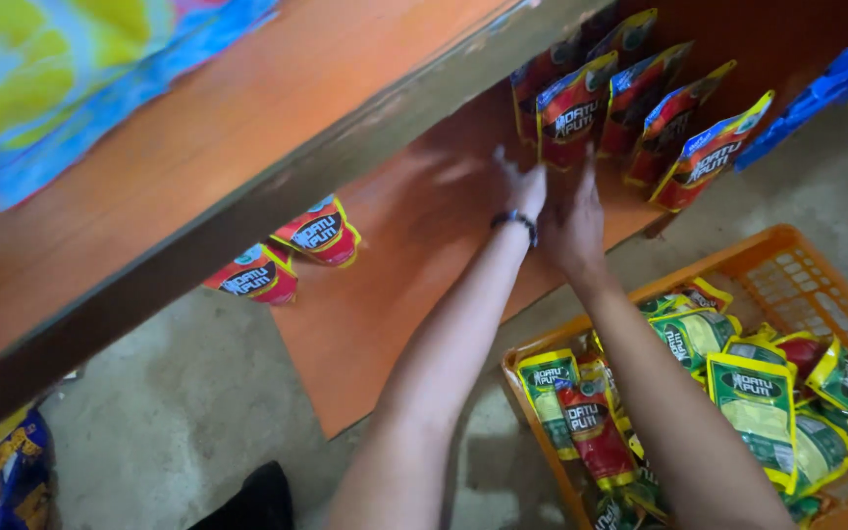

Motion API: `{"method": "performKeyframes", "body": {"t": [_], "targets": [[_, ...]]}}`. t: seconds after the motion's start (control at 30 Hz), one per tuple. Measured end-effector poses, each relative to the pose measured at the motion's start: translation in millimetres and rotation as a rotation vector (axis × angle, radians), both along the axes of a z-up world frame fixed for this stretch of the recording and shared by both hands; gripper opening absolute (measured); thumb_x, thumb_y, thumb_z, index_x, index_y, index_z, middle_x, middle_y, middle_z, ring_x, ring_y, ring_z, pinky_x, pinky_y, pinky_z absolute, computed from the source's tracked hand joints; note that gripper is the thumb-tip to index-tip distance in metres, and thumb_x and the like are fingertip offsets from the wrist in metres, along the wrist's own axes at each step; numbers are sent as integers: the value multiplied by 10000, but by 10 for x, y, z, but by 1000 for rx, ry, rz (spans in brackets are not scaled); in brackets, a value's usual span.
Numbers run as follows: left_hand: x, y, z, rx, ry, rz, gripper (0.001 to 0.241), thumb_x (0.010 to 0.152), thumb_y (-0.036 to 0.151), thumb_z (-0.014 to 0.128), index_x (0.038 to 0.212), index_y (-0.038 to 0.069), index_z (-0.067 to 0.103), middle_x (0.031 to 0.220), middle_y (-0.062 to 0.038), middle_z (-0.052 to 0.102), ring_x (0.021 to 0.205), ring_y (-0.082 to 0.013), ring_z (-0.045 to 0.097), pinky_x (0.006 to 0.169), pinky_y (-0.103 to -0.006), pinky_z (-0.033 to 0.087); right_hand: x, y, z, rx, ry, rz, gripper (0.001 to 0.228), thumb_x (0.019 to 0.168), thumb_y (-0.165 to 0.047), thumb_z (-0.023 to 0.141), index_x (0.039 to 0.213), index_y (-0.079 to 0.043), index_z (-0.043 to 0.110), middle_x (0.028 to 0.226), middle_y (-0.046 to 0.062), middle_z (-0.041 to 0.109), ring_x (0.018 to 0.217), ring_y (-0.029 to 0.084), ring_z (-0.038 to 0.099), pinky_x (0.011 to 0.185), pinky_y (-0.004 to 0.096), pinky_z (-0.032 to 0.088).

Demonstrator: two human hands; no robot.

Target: The person is organizing and stocking pouches of sauce from an orange crate onto a low wooden shelf.

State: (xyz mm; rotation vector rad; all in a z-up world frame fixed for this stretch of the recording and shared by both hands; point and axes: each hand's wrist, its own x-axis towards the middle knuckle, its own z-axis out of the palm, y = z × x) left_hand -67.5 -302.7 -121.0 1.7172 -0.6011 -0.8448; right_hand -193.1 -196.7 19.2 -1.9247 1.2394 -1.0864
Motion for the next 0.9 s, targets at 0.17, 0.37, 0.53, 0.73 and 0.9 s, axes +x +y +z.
{"method": "performKeyframes", "body": {"t": [0.17, 0.37, 0.53, 0.73, 0.9], "targets": [[38, 1871, 1122, -549, 279, 205, 564, 921, -19, 573, 1450, 116, 433, 1301, -105, 594, 1120, -195, 609, 931, -341, 534, 42, 443, 282, -436, -62, 141, 868, 922, -21, 709, 1633, 10, 212, 1518, 328, 493, 1366, 455, 530, 1119, 465, 467], [986, 3394, 1132, -628, 139, 543, 301, 936, -26, 569, 1218, 36, 656, 1127, -59, 716, 905, -150, 654, 710, -296, 531, 711, 858, 760, -438, -101, 278, 601, 1048, 7, 627, 1603, -39, 403, 1477, 201, 589, 1331, 352, 628, 1098, 438, 525], [1649, 3334, 880, -542, 24, 624, 332, 962, 10, 654, 1293, 23, 620, 1097, -46, 649, 903, -158, 564, 777, -316, 483, 1653, 1102, 521, 56, -102, 384, 605, 934, -53, 676, 1504, -106, 482, 1292, 166, 676, 924, 295, 702, 753, 424, 591], [2072, 3138, 734, -269, -427, 346, 533, 953, 43, 596, 1467, 4, 456, 1328, -140, 575, 1209, -274, 549, 1037, -404, 425, 2512, 1133, -434, 160, 4, 515, 679, 992, -322, 583, 1564, -96, 295, 1195, 285, 698, 1092, 447, 682, 870, 528, 550], [2216, 3091, 613, -364, -540, 303, 756, 870, 11, 644, 1529, -24, 275, 1417, -181, 532, 1248, -275, 543, 1072, -395, 406, 2630, 1136, -408, 245, -108, 472, 611, 994, -276, 594, 1507, -67, 335, 1229, 266, 668, 1150, 429, 649, 932, 498, 531]]}}
